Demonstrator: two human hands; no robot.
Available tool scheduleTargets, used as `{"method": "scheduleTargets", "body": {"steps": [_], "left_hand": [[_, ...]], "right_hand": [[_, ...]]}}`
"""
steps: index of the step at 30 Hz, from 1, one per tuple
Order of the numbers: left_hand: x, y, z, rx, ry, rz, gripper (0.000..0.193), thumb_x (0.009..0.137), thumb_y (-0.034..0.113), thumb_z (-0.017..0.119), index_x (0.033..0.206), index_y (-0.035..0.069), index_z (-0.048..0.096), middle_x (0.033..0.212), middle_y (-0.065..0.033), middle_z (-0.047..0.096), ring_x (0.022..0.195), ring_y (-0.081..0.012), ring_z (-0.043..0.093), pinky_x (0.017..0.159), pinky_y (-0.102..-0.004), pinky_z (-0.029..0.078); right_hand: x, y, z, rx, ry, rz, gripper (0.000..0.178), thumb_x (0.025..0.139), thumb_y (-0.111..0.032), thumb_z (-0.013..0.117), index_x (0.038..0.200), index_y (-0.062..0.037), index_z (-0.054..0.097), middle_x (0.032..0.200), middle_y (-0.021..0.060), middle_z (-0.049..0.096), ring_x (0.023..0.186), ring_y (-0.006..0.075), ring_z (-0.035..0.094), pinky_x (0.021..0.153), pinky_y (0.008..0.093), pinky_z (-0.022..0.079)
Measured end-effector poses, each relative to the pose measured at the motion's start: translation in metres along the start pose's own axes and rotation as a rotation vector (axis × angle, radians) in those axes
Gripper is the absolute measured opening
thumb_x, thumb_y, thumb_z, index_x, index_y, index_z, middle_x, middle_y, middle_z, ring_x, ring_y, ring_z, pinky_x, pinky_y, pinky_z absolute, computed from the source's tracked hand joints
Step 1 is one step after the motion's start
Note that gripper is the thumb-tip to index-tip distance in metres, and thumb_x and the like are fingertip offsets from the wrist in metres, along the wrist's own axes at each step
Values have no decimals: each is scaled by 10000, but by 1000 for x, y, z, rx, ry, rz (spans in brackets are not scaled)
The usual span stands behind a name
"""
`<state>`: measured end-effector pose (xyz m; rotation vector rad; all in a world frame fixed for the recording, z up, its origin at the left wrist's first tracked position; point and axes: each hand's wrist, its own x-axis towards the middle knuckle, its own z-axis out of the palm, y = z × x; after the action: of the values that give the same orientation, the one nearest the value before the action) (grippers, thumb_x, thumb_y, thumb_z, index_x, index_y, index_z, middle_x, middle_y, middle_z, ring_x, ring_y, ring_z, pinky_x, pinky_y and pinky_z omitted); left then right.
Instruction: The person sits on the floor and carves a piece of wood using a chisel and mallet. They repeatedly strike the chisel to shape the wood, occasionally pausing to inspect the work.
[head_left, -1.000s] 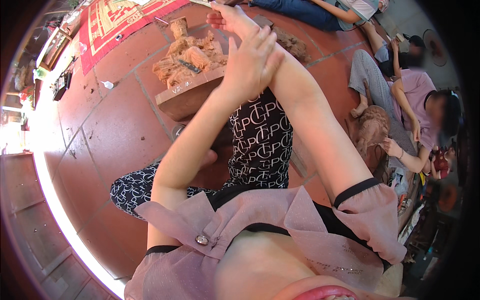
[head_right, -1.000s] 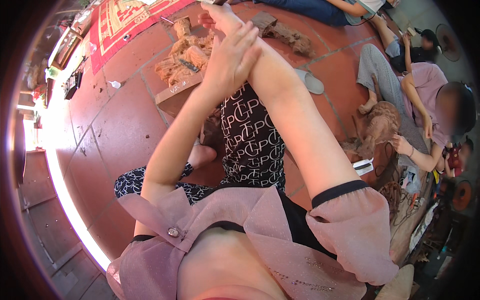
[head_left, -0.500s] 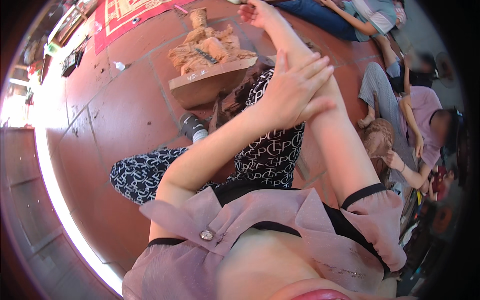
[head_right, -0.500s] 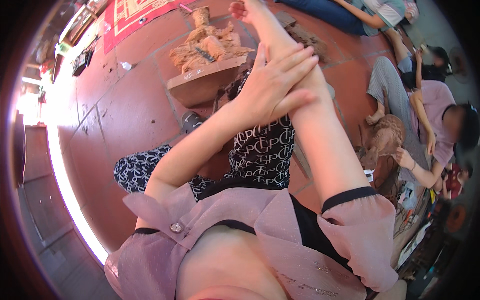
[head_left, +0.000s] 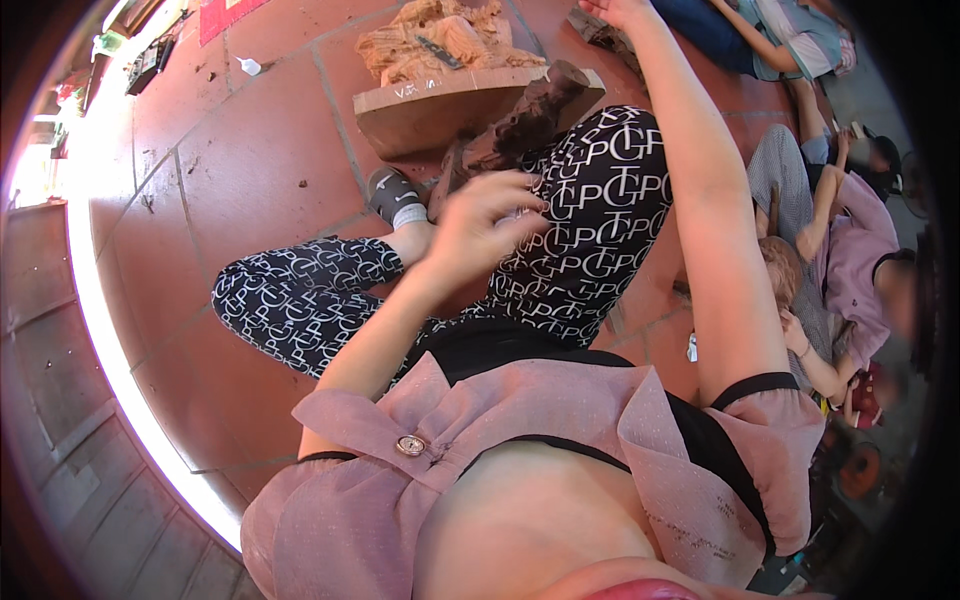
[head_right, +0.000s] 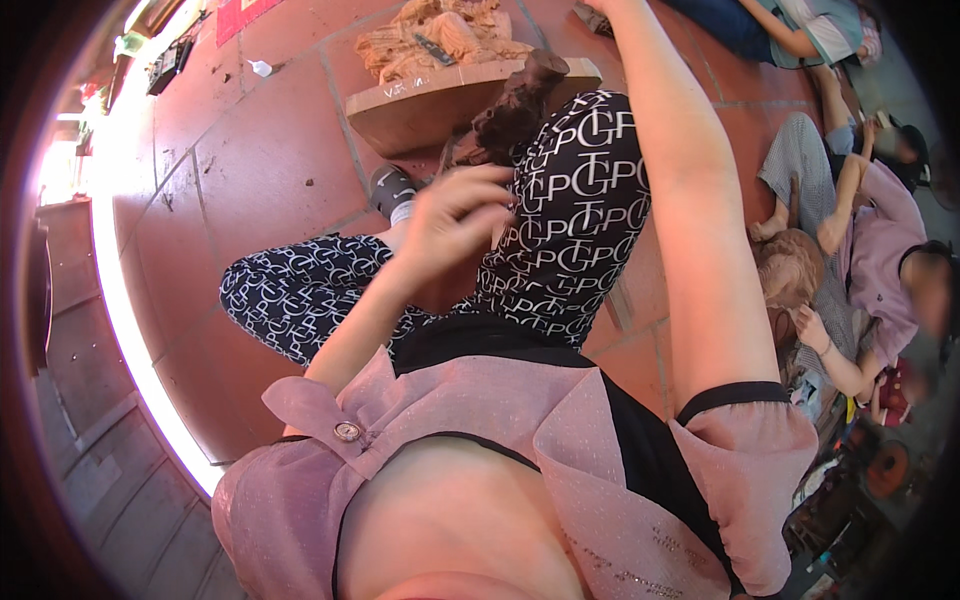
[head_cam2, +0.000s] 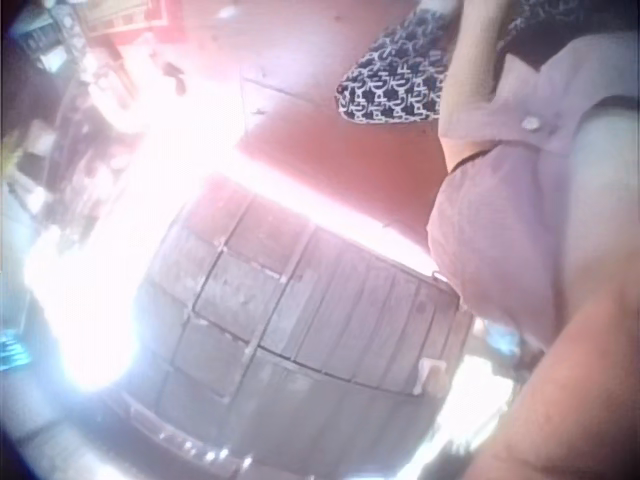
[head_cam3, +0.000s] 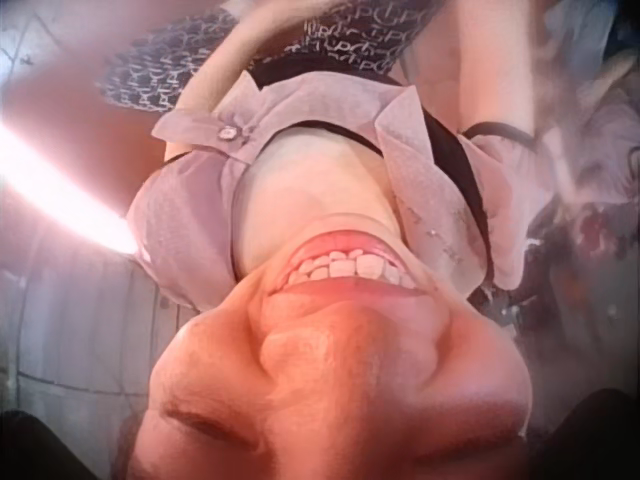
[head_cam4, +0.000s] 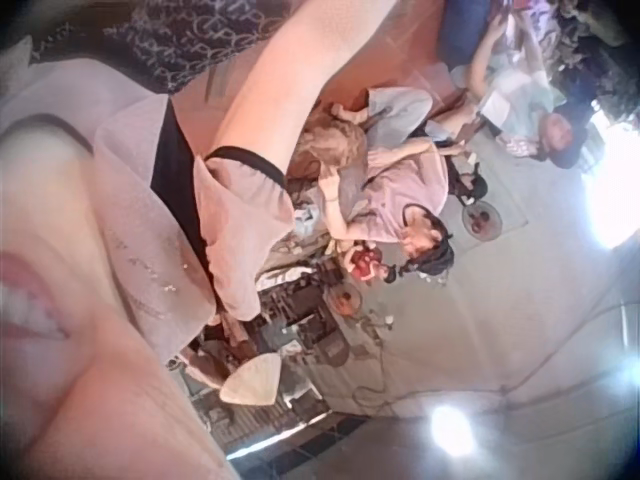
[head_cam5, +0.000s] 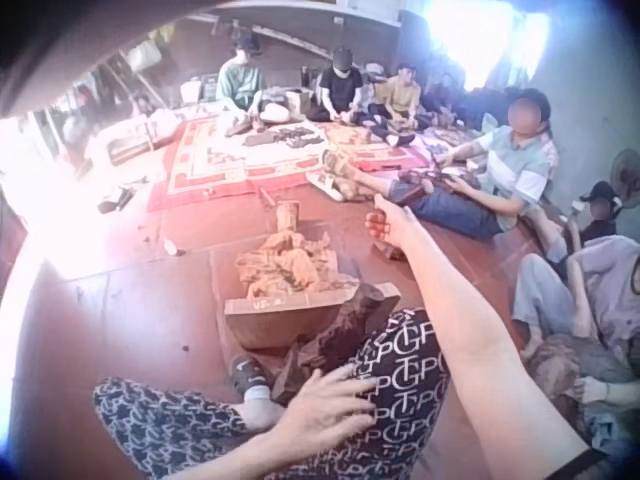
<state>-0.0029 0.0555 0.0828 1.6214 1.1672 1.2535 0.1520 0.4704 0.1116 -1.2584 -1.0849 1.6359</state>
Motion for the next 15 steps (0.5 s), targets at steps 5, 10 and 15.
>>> {"method": "scheduleTargets", "body": {"steps": [5, 10, 15], "left_hand": [[-27, -87, -29, 206, 336, -431, 576, 764, 270, 786, 1244, 11, 600, 1218, -147, 627, 1150, -280, 599, 959, -376, 480], [13, -106, 2, 342, 255, -300, 830, 708, 289, 842, 1405, 32, 470, 1333, -186, 571, 1241, -315, 549, 1047, -377, 429], [51, -131, 13, 364, 143, -307, 898, 651, 352, 875, 1382, 5, 486, 1311, -192, 573, 1208, -336, 563, 1016, -390, 448]], "right_hand": [[-23, -6, -18, -115, -22, -21, 382, 864, -458, 715, 984, -122, 578, 774, 75, 683, 665, 207, 664, 583, 362, 534], [-44, -16, -15, -296, -97, -86, 398, 873, -460, 712, 968, -91, 597, 767, 70, 671, 614, 169, 646, 526, 296, 515], [-96, -19, 5, -560, -114, -116, 372, 883, -404, 723, 971, -61, 609, 782, 85, 679, 603, 170, 645, 515, 296, 513]]}}
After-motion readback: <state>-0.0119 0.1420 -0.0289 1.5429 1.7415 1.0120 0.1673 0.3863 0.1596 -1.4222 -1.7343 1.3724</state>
